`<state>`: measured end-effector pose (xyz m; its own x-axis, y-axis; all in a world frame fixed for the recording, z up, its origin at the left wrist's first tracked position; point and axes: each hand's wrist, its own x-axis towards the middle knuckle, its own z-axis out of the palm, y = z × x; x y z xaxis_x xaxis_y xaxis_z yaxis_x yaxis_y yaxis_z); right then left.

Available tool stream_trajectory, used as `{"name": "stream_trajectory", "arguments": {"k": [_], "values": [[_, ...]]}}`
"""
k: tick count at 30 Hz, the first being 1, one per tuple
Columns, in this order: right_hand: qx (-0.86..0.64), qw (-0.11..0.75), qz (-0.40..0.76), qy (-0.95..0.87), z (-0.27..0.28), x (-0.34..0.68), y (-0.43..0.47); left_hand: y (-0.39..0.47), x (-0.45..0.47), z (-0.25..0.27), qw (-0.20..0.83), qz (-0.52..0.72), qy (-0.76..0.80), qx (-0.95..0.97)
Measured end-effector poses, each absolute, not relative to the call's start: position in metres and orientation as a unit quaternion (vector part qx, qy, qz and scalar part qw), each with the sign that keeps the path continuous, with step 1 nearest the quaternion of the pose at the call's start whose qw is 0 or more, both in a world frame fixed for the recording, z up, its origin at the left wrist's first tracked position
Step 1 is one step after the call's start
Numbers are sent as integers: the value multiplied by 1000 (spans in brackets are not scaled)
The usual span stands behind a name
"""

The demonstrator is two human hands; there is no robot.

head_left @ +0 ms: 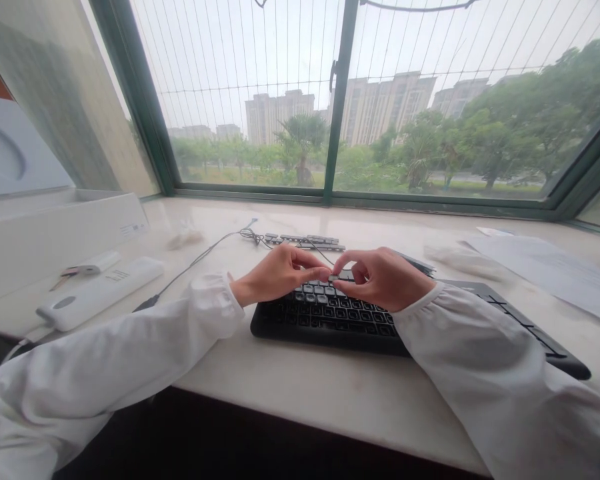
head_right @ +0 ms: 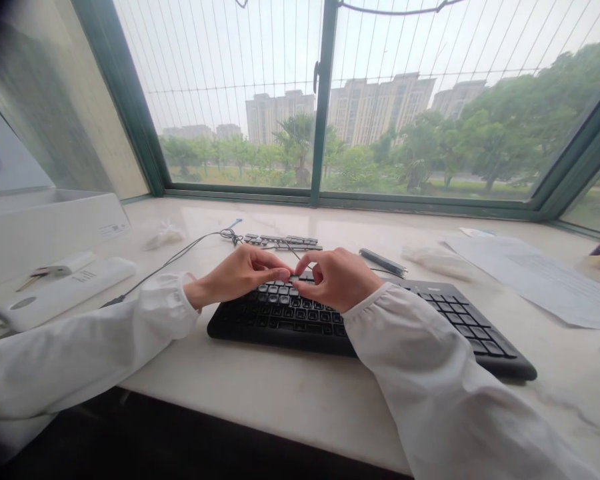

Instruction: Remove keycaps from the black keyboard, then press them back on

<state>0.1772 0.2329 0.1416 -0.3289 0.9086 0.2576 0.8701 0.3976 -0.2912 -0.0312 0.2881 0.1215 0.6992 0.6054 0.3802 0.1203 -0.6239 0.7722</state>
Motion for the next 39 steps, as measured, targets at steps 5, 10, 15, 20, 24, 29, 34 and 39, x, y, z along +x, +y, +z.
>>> {"name": "stream_trajectory", "arguments": {"k": [5,10,15,20,24,29,34,39], "values": [[-549,132,68,-822,139,186,236,285,-30,121,340,342,202,852],[-540,94,49,-835,141,185,234,284,-31,118,257,354,250,864],[-544,77,29,-835,142,179,231,281,-30,118,203,342,234,887],[-550,72,20,-832,143,176,229,280,-29,119,176,337,212,900],[-551,68,14,-831,143,175,229,280,-29,118,169,333,217,902],[-545,63,-1,-836,143,174,228,279,-31,118,141,318,203,915],[-540,70,-3,-839,144,175,226,283,-38,119,51,273,129,952],[-533,70,6,-844,147,176,225,284,-43,119,18,256,97,962]]}}
